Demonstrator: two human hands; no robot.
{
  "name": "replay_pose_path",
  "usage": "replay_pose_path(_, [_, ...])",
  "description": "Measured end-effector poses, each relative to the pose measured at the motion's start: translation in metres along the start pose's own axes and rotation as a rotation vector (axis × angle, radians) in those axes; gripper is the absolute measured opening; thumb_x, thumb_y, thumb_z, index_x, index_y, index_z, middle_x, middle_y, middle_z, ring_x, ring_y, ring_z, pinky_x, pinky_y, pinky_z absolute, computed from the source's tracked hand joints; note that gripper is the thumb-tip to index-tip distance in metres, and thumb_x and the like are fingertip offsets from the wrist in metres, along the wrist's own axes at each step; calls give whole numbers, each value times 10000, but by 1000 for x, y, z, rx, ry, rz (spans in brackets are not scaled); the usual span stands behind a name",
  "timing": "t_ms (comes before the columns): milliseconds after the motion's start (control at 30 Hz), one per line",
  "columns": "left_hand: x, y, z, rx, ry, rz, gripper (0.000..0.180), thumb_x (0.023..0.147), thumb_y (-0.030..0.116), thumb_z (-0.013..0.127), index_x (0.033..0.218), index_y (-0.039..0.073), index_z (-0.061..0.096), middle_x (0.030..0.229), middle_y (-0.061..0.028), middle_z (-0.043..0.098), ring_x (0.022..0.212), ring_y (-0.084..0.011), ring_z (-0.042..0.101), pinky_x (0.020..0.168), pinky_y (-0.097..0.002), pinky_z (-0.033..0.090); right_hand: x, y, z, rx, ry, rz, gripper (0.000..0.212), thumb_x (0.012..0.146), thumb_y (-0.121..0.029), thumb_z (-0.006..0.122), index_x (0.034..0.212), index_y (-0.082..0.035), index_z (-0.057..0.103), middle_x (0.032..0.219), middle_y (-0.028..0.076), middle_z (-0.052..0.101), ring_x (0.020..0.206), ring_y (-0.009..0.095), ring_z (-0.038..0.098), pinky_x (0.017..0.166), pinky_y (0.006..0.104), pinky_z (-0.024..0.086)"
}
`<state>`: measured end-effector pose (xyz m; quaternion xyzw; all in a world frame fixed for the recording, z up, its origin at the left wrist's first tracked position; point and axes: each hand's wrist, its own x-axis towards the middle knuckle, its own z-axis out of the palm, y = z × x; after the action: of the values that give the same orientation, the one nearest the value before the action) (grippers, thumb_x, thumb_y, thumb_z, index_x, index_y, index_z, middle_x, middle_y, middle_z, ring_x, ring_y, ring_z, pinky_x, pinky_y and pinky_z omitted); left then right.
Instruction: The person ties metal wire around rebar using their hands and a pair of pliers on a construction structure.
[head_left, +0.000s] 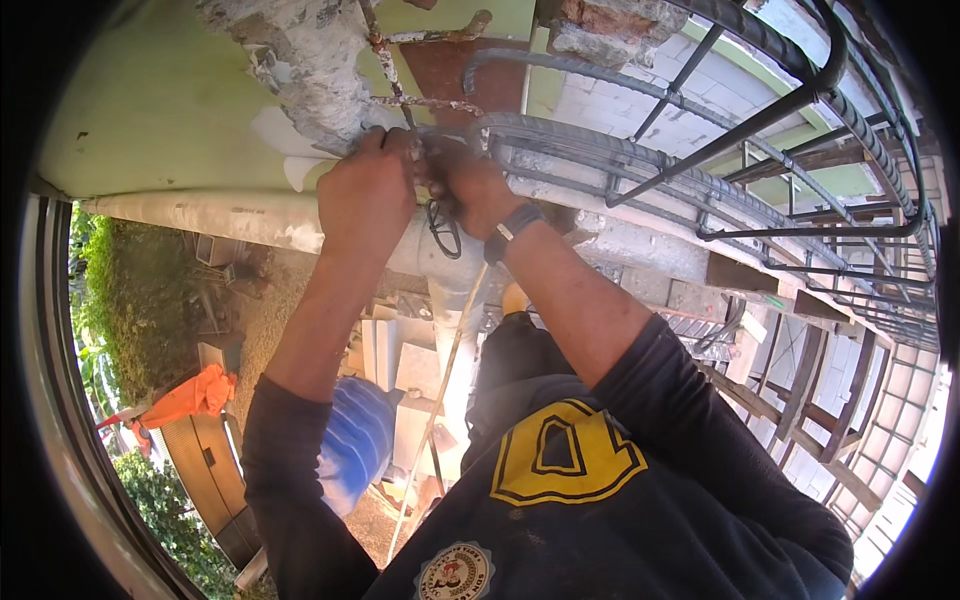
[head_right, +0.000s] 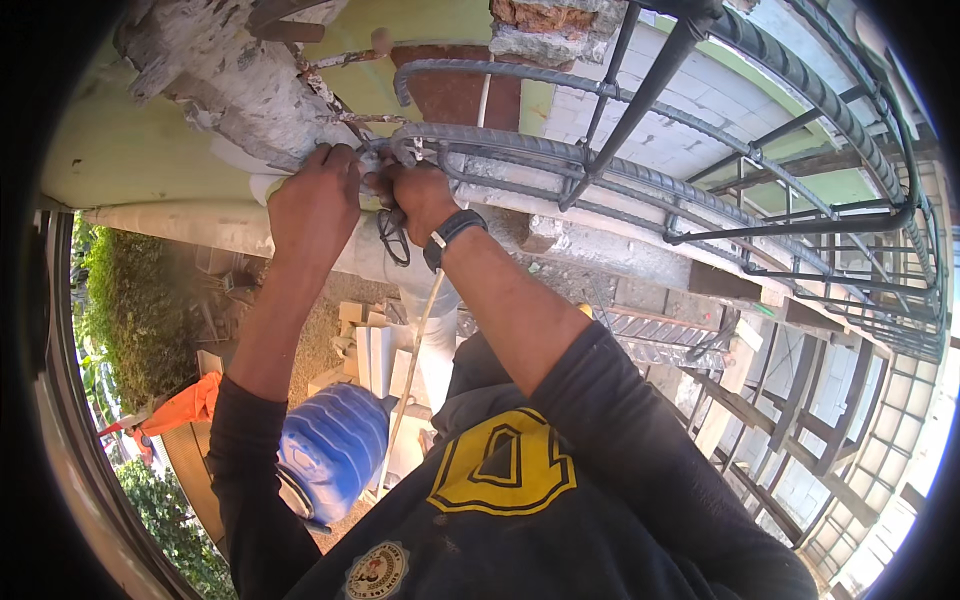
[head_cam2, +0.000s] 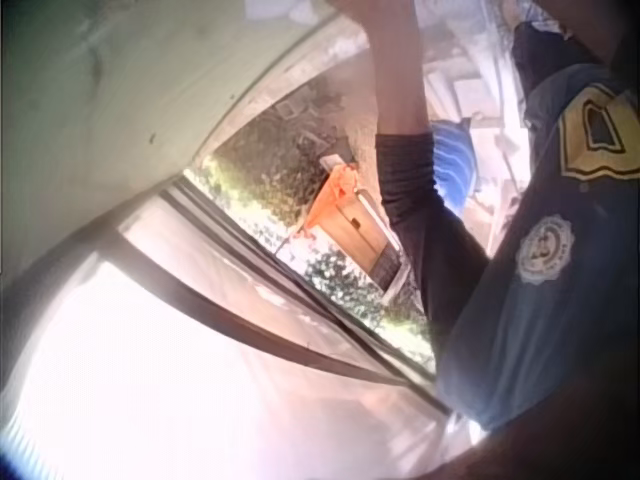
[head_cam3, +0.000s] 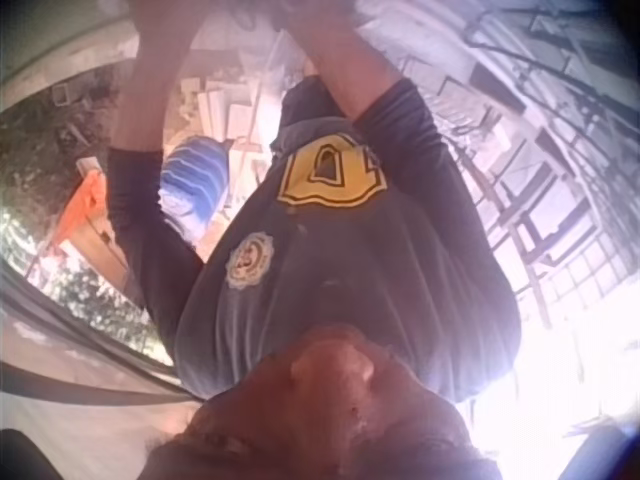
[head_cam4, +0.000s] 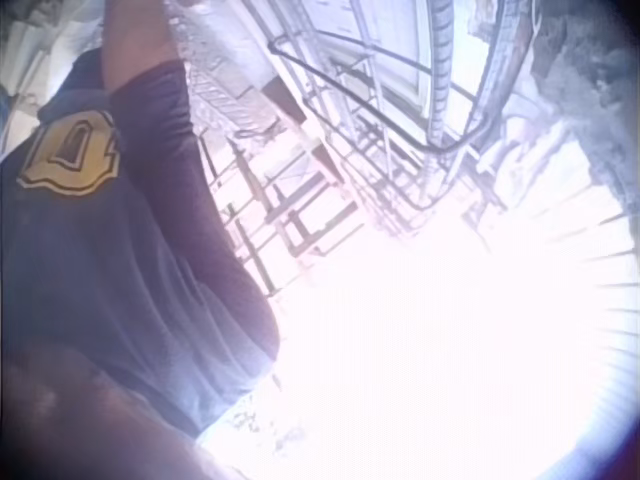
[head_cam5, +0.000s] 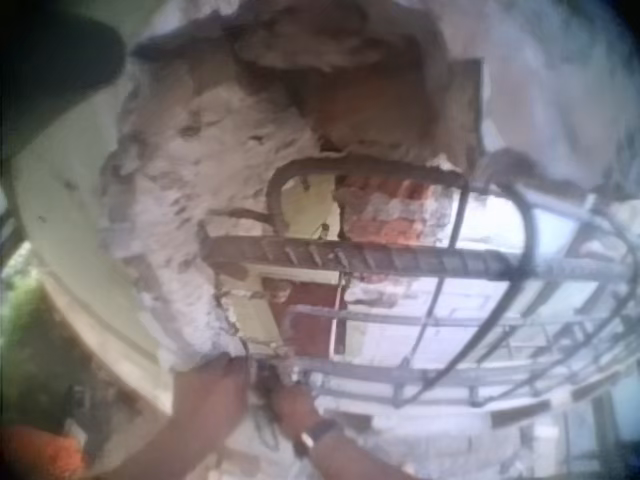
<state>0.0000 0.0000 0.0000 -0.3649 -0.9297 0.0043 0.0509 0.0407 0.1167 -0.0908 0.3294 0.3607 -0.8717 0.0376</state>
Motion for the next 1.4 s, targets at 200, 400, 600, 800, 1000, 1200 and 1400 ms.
replay_pose_path(200, [10,12,-4,93,57,53,263,885,187,597,1120,90,662,1065,-90,659,934,-289,665,744,-425,542,8,6,-9,-229,-70,-485,291,898,-94,630,1184,-126,673,759,-20,635,554,78,480,432,269,325])
replay_pose_path(400, [7,1,2,503,10,402,309,848,146,570,1106,0,659,1106,-83,662,1119,-225,565,971,-372,430,-2,2,3,-34,38,-81,294,975,-164,543,1250,-135,643,818,-23,652,589,65,476,450,254,344])
replay_pose_path(600, [14,-16,14,648,-25,492,297,855,229,613,1085,51,678,1112,-82,645,1118,-205,548,986,-353,391,-11,-2,7,-12,6,-62,316,992,-160,515,1292,-135,608,892,-1,716,584,59,469,447,255,350])
replay_pose_path(800, [32,-7,8,495,-88,427,274,835,236,644,1041,62,692,1060,-81,656,1085,-217,567,962,-352,407,-5,-4,4,27,-4,-61,271,999,-176,516,1244,-117,618,856,5,713,572,66,475,438,268,361])
replay_pose_path(1000, [20,-23,19,461,45,497,318,845,187,604,1089,-11,652,1081,-149,667,1060,-256,601,984,-372,415,-12,-1,10,-43,68,-72,191,982,-193,553,1071,-65,663,776,34,688,560,92,514,442,292,369])
replay_pose_path(1200, [30,-13,23,390,96,462,240,787,142,586,960,9,686,1000,-137,693,996,-238,631,941,-352,448,15,39,-23,-785,169,-1017,233,940,-182,580,964,41,643,699,151,689,627,244,664,600,359,496])
replay_pose_path(1400, [30,-15,33,363,152,394,158,762,126,601,855,41,696,943,-108,706,967,-223,648,902,-331,469,-22,35,-3,-631,232,-729,212,862,-105,583,981,56,651,739,159,692,719,287,709,685,378,541])
